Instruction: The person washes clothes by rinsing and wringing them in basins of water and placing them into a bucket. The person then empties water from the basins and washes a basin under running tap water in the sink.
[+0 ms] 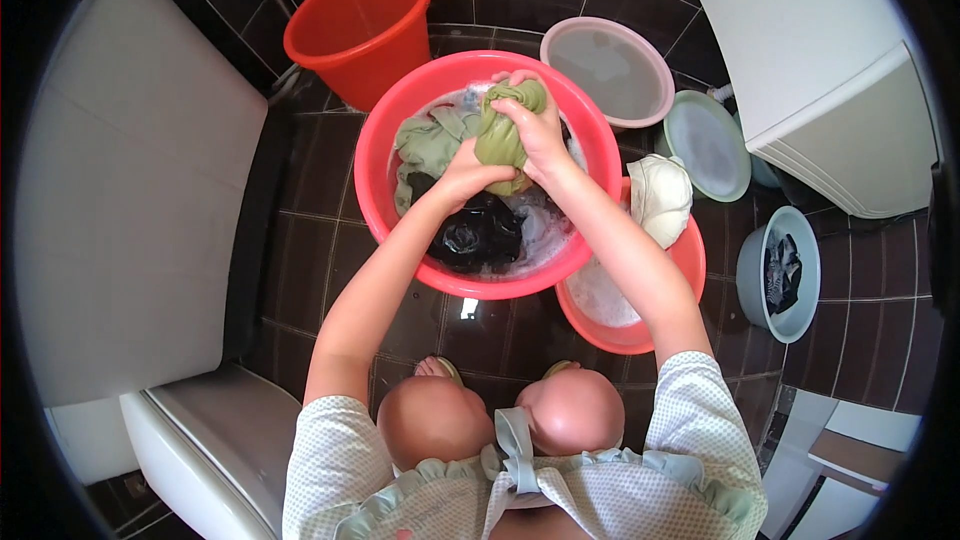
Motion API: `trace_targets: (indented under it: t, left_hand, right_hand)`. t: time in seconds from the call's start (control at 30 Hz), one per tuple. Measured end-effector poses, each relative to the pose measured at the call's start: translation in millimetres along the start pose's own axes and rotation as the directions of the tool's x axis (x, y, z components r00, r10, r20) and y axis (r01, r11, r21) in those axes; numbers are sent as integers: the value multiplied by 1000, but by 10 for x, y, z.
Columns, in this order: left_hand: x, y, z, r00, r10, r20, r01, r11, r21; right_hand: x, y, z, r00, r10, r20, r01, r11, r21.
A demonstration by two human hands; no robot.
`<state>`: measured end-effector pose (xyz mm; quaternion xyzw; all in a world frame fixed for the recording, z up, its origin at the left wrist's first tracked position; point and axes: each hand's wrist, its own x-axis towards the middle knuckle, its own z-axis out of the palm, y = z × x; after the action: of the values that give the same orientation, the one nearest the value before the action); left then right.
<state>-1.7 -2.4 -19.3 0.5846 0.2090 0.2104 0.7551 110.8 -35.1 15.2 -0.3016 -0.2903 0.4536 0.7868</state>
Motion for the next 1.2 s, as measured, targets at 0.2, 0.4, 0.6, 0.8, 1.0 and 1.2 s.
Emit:
trace_targets:
  t: [0.2,0.4,0.6,0.8,1.0,1.2]
  left_hand:
    - [-37,-86,135,978,-64,-201,74,996,46]
    - [-43,-138,137,963,-69,-261,100,989,106]
    - [-126,20,85,990,-138,38,144,958,-247]
    - [-11,254,103,897,36,441,374,470,-799]
    - [306,-53,-80,962,-215,170,199,117,-973]
    - [56,381,-139,973,-185,139,203,396,-895]
  right_hand:
    - [-3,75,17,996,-53,75,73,956,-285]
    - [28,157,-5,994,34,-105,-66,946,-316]
    - [98,-65,141,994,16,-107,-40,973,-226]
    - [155,-285,301,856,-261,447,504,611,-610]
    - [-124,-362,201,724,-42,689,598,537,-595]
    - [-295,-315,9,537,-197,820,836,253,-487]
